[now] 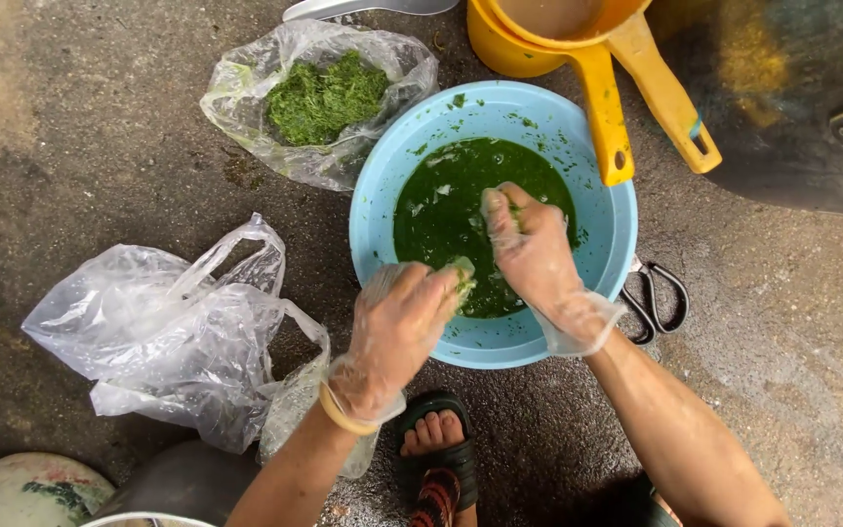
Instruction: The person kneads and squeezes a green leafy mixture in a blue bowl, then pours the liquid through a yellow strainer into a larger yellow bucket. They transfer the remaining solids into a plastic bag and repeat the straining process.
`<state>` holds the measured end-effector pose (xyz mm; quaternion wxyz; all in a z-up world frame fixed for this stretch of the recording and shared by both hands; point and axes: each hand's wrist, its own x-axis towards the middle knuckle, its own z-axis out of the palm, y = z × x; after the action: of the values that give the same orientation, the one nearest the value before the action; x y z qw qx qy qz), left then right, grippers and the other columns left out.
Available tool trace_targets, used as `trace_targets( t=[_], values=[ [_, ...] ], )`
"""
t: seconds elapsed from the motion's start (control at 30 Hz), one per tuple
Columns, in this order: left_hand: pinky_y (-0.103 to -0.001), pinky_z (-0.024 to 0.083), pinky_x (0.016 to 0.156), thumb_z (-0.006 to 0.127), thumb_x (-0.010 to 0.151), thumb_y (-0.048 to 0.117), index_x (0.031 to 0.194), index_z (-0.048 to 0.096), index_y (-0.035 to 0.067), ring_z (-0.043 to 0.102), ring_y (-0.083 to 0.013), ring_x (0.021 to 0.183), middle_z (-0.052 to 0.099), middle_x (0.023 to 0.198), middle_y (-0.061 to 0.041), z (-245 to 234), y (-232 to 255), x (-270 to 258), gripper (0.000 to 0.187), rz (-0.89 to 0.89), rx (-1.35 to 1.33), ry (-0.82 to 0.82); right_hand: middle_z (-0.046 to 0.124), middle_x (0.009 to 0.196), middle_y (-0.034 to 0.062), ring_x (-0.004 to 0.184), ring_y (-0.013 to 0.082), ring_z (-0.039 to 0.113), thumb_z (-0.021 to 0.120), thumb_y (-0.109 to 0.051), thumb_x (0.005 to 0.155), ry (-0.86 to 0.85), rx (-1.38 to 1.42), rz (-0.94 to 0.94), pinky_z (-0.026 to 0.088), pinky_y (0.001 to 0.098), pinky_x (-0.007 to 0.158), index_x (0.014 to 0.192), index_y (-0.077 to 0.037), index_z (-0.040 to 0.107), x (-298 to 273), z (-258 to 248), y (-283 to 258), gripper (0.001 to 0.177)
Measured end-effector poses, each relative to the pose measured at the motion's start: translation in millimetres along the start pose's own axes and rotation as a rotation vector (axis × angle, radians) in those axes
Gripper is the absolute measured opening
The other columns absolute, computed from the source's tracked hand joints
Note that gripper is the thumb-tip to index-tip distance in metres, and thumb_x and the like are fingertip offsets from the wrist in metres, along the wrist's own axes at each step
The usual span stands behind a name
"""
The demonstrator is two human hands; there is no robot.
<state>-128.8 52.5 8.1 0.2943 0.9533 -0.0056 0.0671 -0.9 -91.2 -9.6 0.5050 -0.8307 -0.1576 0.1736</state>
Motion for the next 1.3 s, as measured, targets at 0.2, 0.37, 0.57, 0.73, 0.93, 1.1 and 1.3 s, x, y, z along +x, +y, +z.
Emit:
trace_targets(
  t=[0.2, 0.37, 0.57, 0.73, 0.93, 1.1, 1.3],
  values=[
    [-0.058, 0.044, 0.107, 0.083, 0.082, 0.004, 0.099, 0.071, 0.005, 0.067, -0.0317, 0.111, 0.071, 0.107, -0.014, -37, 21, 25, 0.021, 0.198, 0.348, 0.090, 0.068, 0.065, 0.0200, 0.059, 0.0393, 0.070, 0.059, -0.015, 0.099, -0.119, -0.553, -0.398, 0.058, 0.0511, 0.059, 0.095, -0.001, 0.068, 38, 18, 5, 0.017],
    [-0.045, 0.052, 0.100, 0.080, 0.078, -0.002, 0.097, 0.071, 0.005, 0.064, -0.0284, 0.102, 0.066, 0.111, -0.013, -51, 7, 15, 0.022, -0.027, 0.042, 0.425, 0.058, 0.064, -0.0021, 0.054, 0.0140, 0.063, 0.056, -0.034, 0.108, 0.176, -0.530, -0.651, 0.055, 0.0231, 0.048, 0.094, -0.014, 0.060, 59, 31, -29, 0.024],
    [-0.042, 0.064, 0.093, 0.070, 0.082, -0.003, 0.158, 0.032, 0.018, 0.067, -0.0295, 0.116, 0.048, 0.154, -0.021, 16, -37, -36, 0.087, -0.923, -1.019, 0.424, 0.028, 0.164, 0.0082, 0.146, 0.0318, 0.037, 0.059, -0.063, 0.112, -0.061, -0.977, -0.627, 0.045, 0.0508, 0.114, 0.166, -0.026, 0.003, 145, 113, -95, 0.086],
    [-0.042, 0.053, 0.105, 0.069, 0.080, 0.006, 0.153, 0.047, 0.015, 0.066, -0.0273, 0.121, 0.067, 0.138, -0.015, 32, -30, -27, 0.077, -1.123, -1.168, 0.420, 0.009, 0.170, 0.0099, 0.151, 0.0467, 0.014, 0.039, -0.054, 0.105, -0.587, -0.996, -0.220, 0.020, 0.0628, 0.119, 0.163, -0.028, 0.007, 139, 108, -139, 0.071],
    [-0.050, 0.052, 0.103, 0.061, 0.067, -0.008, 0.148, 0.054, 0.019, 0.063, -0.0317, 0.120, 0.068, 0.137, -0.012, 33, -22, -11, 0.086, -1.217, -1.218, 0.675, 0.062, 0.131, 0.0174, 0.123, 0.0360, 0.057, 0.061, -0.004, 0.099, 0.134, -0.399, -0.682, 0.047, 0.0508, 0.108, 0.137, -0.004, 0.055, 84, 6, -87, 0.039],
    [-0.059, 0.059, 0.099, 0.055, 0.078, -0.012, 0.143, 0.056, 0.028, 0.062, -0.0307, 0.115, 0.067, 0.126, -0.007, 7, -26, -37, 0.076, -1.147, -1.366, 0.673, 0.057, 0.115, 0.0178, 0.102, 0.0337, 0.047, 0.069, 0.003, 0.095, 0.410, -0.665, -0.636, 0.041, 0.0440, 0.083, 0.128, -0.003, 0.066, 77, -87, -45, 0.034],
    [-0.066, 0.059, 0.089, 0.060, 0.073, -0.012, 0.133, 0.066, 0.036, 0.058, -0.0277, 0.118, 0.064, 0.138, 0.002, -28, -51, -80, 0.077, -0.769, -1.447, 0.700, 0.050, 0.151, 0.0152, 0.102, 0.0370, 0.059, 0.089, -0.050, 0.082, 0.362, -1.149, -0.207, 0.051, 0.0512, 0.075, 0.164, -0.018, 0.027, 80, -98, 31, 0.108]
  ],
)
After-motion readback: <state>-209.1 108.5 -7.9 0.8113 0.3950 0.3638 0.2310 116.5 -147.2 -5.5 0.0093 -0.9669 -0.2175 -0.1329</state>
